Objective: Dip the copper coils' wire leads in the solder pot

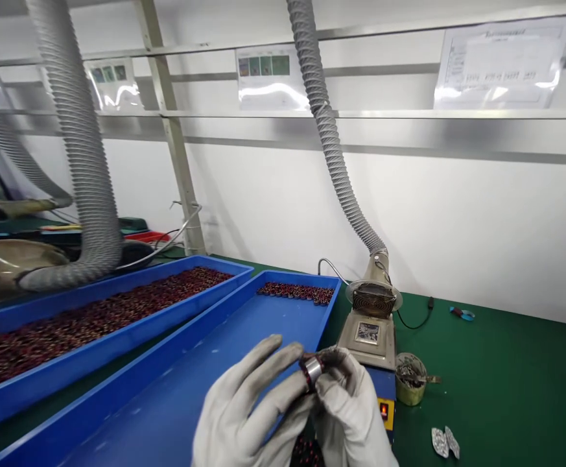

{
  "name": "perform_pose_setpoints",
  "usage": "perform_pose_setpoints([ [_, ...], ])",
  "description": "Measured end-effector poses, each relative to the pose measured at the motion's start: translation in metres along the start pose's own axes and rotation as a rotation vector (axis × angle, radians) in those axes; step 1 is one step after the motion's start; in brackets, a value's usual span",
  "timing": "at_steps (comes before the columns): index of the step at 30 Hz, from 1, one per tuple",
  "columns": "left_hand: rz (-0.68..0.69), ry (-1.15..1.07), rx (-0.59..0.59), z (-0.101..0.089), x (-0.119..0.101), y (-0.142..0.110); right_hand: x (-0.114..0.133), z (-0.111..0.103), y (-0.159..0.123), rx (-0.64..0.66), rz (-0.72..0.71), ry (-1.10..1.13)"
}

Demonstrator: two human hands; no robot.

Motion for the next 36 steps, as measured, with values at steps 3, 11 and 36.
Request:
perform_pose_setpoints([
  [3, -0.147, -0.108, -0.053, -0.003, 0.013, -0.004, 0.006, -0.007, 0.0, -0.046, -0.053, -0.076],
  [11, -0.103, -0.272, 0.273, 0.025, 0.025, -0.015, -0.015, -0.013, 0.009, -0.085, -0.022, -0.178],
  [36, -0.207, -0.535, 0.237, 0.026, 0.032, -0.014, 0.002, 0.006, 0.003, 0.207, -0.1, -0.401],
])
Point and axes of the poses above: each hand's wrist, its own y-axis towards the middle knuckle, its own z-axis out of the palm, x = y × z, the point moved 9 cm from there along y, towards the middle knuckle, and after that the axes turned 4 degrees about z, right-handed, at the moved point
